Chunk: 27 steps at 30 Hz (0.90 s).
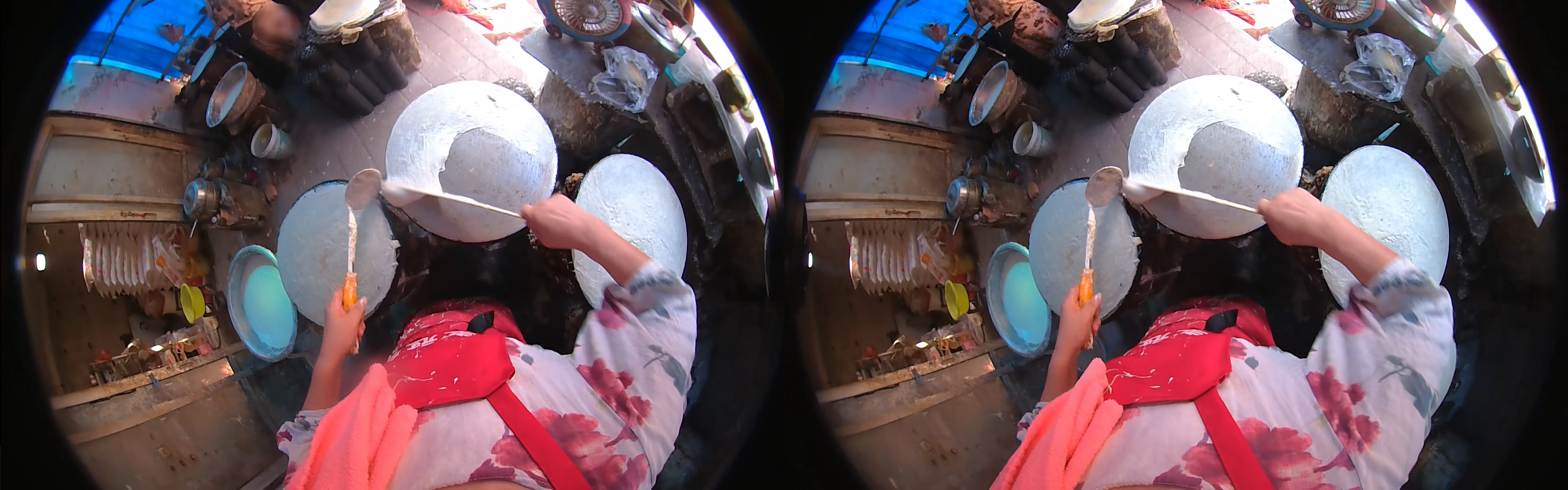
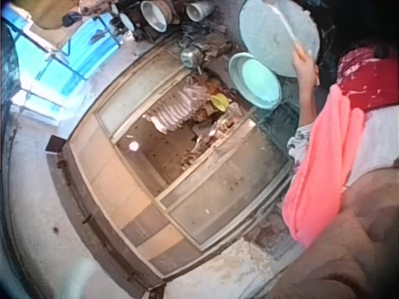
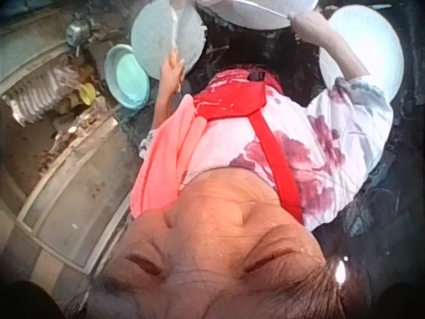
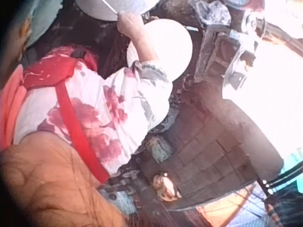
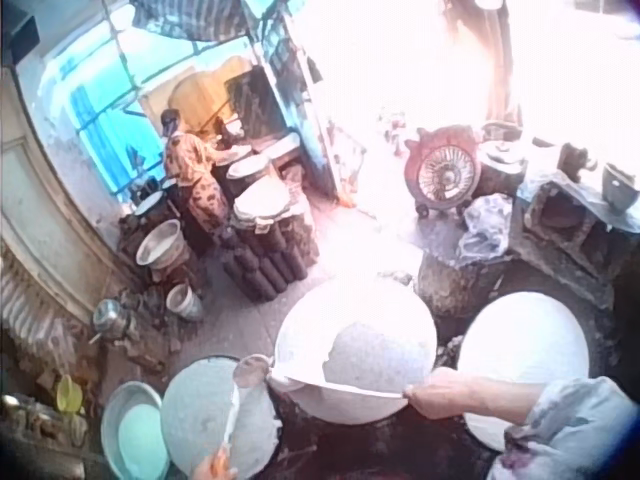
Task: The person ladles white batter from a blue basin onto several large, hot, convex metal pans and spreads it into thin circular layers using a wooden stick. They repeat this process across multiple pans, occasionally flipping the cooked layers with a metal spatula.
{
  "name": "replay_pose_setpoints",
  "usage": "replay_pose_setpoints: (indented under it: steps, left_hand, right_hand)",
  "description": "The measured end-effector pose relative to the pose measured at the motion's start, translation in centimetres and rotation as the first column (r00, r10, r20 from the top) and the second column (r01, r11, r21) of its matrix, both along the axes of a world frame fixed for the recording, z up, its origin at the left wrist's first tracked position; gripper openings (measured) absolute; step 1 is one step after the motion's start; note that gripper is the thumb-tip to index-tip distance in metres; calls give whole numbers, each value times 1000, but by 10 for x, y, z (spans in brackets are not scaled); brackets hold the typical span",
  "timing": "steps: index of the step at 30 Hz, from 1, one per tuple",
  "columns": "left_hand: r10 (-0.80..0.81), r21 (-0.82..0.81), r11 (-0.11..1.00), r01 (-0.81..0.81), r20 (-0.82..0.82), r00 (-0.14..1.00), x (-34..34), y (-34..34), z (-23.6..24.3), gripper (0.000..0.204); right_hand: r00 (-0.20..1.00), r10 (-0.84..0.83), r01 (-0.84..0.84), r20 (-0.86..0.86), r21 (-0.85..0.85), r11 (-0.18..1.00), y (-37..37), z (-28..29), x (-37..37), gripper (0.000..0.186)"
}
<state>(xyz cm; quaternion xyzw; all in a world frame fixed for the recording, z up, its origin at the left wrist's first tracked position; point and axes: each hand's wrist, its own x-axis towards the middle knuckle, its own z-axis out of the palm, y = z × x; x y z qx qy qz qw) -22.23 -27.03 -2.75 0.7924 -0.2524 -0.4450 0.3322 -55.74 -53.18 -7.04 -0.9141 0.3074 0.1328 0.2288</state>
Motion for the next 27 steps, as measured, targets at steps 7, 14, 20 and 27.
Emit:
replay_pose_setpoints:
  steps: [7, 14, 20, 27]
  left_hand:
    - [-62, -9, 998, 62, 34, 997, -19, -1, 3, 39]
    - [-362, -149, 859, 489, 500, 787, -13, 28, -11, 51]
    - [-546, 181, 835, 519, 390, 742, -27, 28, 8, 54]
    - [-627, -221, 639, 736, 404, 666, -14, -14, -42, 55]
  right_hand:
    - [975, -187, 197, 121, -80, 977, 4, -30, -22, 12]
    - [883, -415, 439, 220, -73, 896, 34, -30, -45, 15]
    - [887, -429, 420, 170, 84, 904, 124, -27, -42, 21]
    - [124, -985, 691, 117, 702, 171, 256, -61, -18, 27]
